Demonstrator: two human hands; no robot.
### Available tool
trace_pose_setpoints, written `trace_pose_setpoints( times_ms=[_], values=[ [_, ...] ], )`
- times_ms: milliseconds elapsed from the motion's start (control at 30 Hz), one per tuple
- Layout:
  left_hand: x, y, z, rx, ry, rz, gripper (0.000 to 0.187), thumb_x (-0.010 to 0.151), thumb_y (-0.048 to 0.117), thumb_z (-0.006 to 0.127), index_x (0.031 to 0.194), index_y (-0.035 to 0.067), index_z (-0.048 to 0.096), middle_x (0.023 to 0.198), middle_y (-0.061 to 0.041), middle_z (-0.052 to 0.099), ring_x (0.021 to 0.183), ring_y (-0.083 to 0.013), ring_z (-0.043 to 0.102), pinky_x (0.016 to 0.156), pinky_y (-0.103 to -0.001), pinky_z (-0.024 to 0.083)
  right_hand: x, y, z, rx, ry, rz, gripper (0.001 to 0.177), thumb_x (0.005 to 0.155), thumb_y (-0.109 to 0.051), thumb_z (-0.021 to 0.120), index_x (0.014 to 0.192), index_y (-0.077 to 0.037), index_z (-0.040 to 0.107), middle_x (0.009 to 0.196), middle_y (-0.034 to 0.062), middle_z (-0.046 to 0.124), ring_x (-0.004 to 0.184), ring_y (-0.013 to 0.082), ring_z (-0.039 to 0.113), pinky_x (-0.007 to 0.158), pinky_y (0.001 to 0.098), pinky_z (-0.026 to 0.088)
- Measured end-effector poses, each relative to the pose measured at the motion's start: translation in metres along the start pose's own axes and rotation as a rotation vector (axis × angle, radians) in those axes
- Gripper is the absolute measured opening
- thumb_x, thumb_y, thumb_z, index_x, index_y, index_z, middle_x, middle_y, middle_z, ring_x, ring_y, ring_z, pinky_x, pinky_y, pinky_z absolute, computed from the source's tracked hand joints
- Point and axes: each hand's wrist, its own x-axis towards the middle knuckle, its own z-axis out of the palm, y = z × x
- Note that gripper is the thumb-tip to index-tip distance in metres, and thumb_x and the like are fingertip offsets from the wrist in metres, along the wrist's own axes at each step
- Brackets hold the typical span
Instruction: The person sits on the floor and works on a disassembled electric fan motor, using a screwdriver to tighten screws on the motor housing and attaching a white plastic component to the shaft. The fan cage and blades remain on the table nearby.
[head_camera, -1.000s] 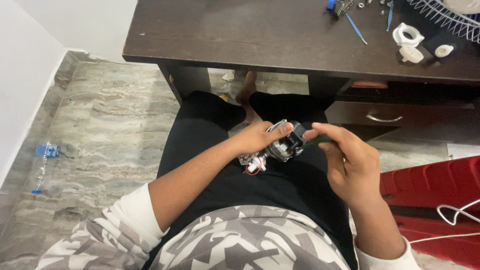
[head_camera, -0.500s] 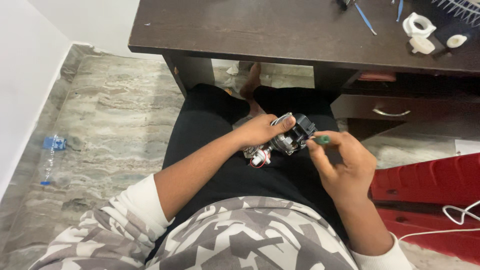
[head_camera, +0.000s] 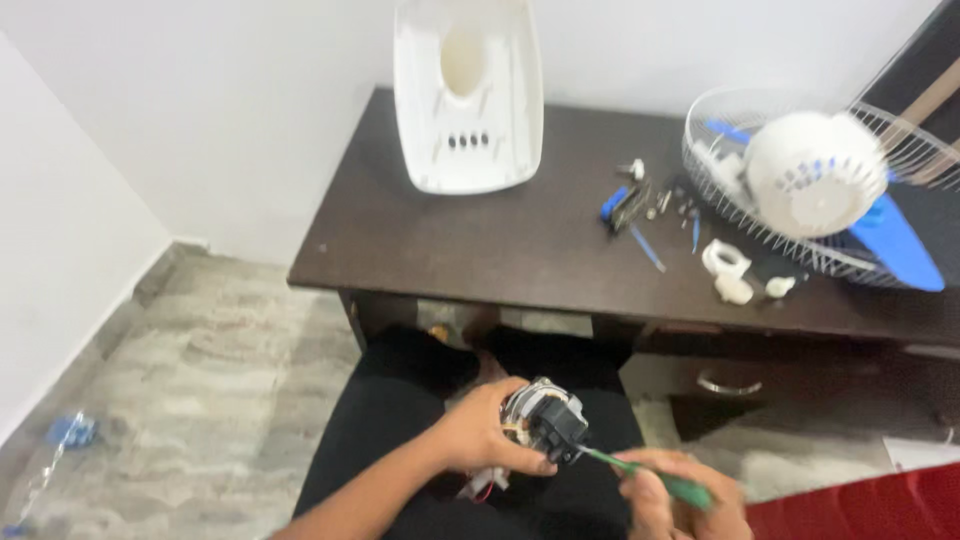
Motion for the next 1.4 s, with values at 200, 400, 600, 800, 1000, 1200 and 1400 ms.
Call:
trace_pose_setpoints(
  times_ms=[200,400,600,800,1000,1200,1400],
  values=[
    [-0.01,0.094,-0.058,0.284,0.197,-0.058,0.105,0.046,0.045,0.092,0.135,0.009,0.051,0.111,-0.012,0.067,0.1,-0.0206,0.069,0.09,-0.033,0.054,0.034,-0.021,0.011,-0.006,0.162,-0.197,0.014,0.106,-0.006,0.057,0.118,0.0,0.051,0.094,0.0188,0.074,0.082,0.0235,0.078,0.073,0.0342,0.064],
    [0.023,0.144,-0.115,0.428,0.18,-0.191,0.072,0.058,0.054,0.074,0.113,0.007,0.073,0.085,-0.013,0.075,0.072,-0.0273,0.069,0.065,-0.037,0.054,0.107,-0.029,0.061,0.045,0.119,-0.247,0.018,0.106,-0.005,0.06,0.118,0.001,0.048,0.097,0.0182,0.071,0.087,0.0216,0.075,0.079,0.0337,0.064],
    [0.035,0.149,-0.136,0.351,0.162,-0.106,0.058,0.067,0.052,0.077,0.094,0.0,0.08,0.076,-0.011,0.076,0.072,-0.0194,0.07,0.067,-0.031,0.052,0.13,-0.015,0.09,0.134,0.125,-0.101,0.016,0.102,-0.005,0.061,0.112,0.0,0.05,0.092,0.0153,0.073,0.083,0.0189,0.075,0.075,0.0315,0.064],
    [0.027,0.183,-0.161,0.54,0.267,-0.069,0.067,0.05,0.051,0.083,0.1,0.007,0.078,0.078,-0.006,0.079,0.073,-0.0189,0.075,0.069,-0.029,0.056,0.139,-0.001,0.098,0.01,0.119,0.095,0.014,0.098,-0.007,0.064,0.106,-0.001,0.053,0.088,0.0135,0.074,0.08,0.0173,0.075,0.071,0.0297,0.063],
    [0.041,0.182,-0.167,0.739,0.371,-0.178,0.074,0.053,0.053,0.082,0.109,0.006,0.076,0.083,-0.011,0.08,0.074,-0.0222,0.077,0.071,-0.034,0.059,0.153,0.011,0.106,0.014,-0.014,0.229,0.013,0.094,-0.005,0.066,0.101,0.0,0.057,0.084,0.0104,0.075,0.076,0.0159,0.074,0.067,0.0289,0.061],
    [0.045,0.149,-0.159,0.889,0.424,-0.159,0.087,0.05,0.057,0.084,0.118,0.004,0.072,0.09,-0.015,0.079,0.083,-0.0273,0.078,0.078,-0.036,0.06,0.15,0.023,0.107,0.004,-0.165,0.21,0.018,0.092,-0.004,0.065,0.109,-0.001,0.07,0.076,0.0039,0.069,0.069,0.0091,0.065,0.065,0.025,0.054],
    [0.048,0.134,-0.15,0.924,0.494,-0.137,0.095,0.054,0.061,0.084,0.13,0.007,0.065,0.097,-0.019,0.077,0.091,-0.0306,0.076,0.082,-0.041,0.06,0.14,0.025,0.107,-0.107,-0.22,0.122,0.014,0.09,-0.007,0.069,0.102,-0.003,0.074,0.076,0.0006,0.07,0.068,0.0072,0.062,0.061,0.0238,0.048]
  ],
)
